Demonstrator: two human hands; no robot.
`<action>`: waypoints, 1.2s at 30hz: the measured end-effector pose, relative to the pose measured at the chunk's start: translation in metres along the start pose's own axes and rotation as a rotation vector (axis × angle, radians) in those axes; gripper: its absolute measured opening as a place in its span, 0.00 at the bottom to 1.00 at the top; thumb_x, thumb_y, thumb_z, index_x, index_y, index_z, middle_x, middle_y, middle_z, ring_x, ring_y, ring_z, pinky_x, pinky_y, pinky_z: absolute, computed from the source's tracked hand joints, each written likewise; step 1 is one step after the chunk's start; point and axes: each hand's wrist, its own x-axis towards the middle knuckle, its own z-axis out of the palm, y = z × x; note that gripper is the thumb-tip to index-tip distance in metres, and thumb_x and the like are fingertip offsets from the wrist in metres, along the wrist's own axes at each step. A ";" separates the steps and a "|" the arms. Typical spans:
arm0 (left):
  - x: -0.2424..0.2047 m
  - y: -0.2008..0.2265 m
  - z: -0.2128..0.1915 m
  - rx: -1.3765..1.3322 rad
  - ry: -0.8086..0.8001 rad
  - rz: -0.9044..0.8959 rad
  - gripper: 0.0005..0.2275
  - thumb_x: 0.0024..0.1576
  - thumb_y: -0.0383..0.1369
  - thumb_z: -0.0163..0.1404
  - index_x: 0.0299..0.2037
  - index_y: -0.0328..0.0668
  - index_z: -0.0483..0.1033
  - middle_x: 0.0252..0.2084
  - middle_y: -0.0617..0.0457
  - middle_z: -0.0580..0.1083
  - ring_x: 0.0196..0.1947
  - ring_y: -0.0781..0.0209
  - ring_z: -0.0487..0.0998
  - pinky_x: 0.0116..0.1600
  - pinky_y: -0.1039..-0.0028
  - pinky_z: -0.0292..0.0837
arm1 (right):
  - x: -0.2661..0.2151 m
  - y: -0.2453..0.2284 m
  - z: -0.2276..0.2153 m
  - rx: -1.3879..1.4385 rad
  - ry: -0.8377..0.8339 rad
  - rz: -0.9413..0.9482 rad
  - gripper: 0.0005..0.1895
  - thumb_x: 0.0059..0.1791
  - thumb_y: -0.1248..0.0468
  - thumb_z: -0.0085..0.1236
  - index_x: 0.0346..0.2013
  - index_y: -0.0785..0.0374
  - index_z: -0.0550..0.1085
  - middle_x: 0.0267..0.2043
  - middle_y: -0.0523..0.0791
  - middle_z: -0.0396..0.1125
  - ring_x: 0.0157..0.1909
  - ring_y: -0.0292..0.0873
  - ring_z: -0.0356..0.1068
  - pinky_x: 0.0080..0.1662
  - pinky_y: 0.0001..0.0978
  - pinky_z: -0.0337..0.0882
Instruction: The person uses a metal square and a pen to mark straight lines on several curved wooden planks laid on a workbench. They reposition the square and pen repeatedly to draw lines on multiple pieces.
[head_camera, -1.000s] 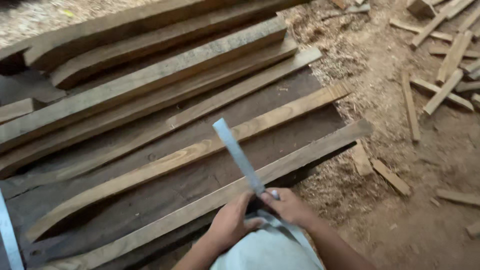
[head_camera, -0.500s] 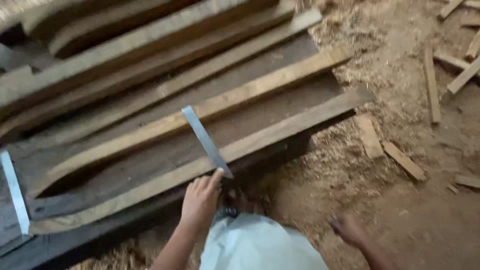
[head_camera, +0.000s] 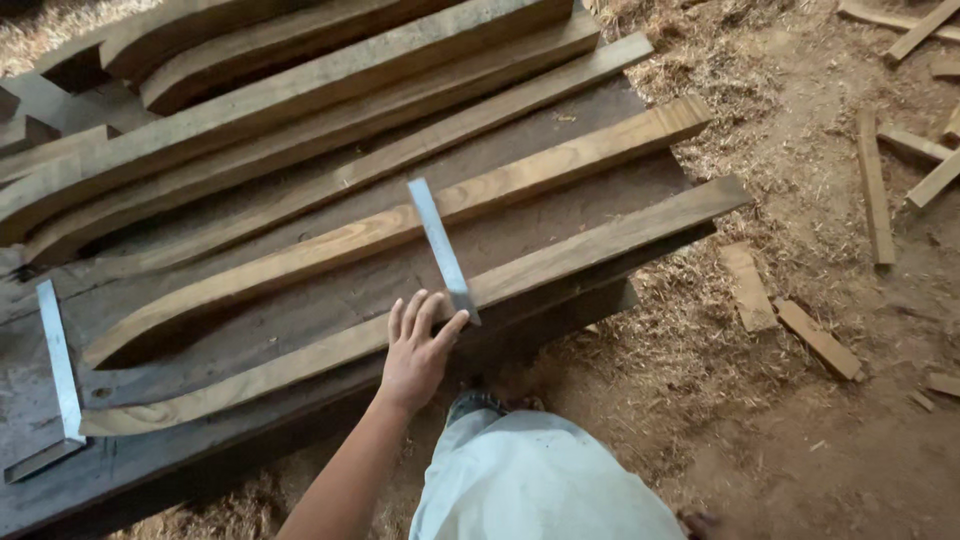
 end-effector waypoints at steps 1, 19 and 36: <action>0.004 -0.003 0.000 -0.026 0.013 0.012 0.20 0.56 0.32 0.53 0.60 0.57 0.73 0.66 0.42 0.66 0.69 0.39 0.61 0.71 0.41 0.48 | 0.004 -0.005 -0.003 0.006 -0.001 -0.018 0.24 0.49 0.44 0.55 0.29 0.63 0.81 0.21 0.47 0.72 0.22 0.43 0.67 0.30 0.40 0.67; 0.012 0.000 -0.015 0.126 -0.359 -0.061 0.35 0.49 0.22 0.49 0.68 0.68 0.65 0.75 0.52 0.56 0.73 0.36 0.52 0.69 0.29 0.37 | 0.016 -0.023 -0.006 0.104 -0.102 -0.086 0.14 0.49 0.49 0.56 0.38 0.53 0.81 0.23 0.47 0.72 0.18 0.39 0.59 0.22 0.35 0.59; 0.013 0.003 -0.013 0.079 -0.278 -0.074 0.32 0.49 0.23 0.50 0.66 0.66 0.68 0.73 0.53 0.59 0.72 0.36 0.55 0.69 0.29 0.40 | 0.009 -0.018 -0.002 -0.052 -0.087 -0.212 0.24 0.50 0.42 0.52 0.39 0.57 0.83 0.26 0.46 0.75 0.26 0.39 0.67 0.33 0.37 0.68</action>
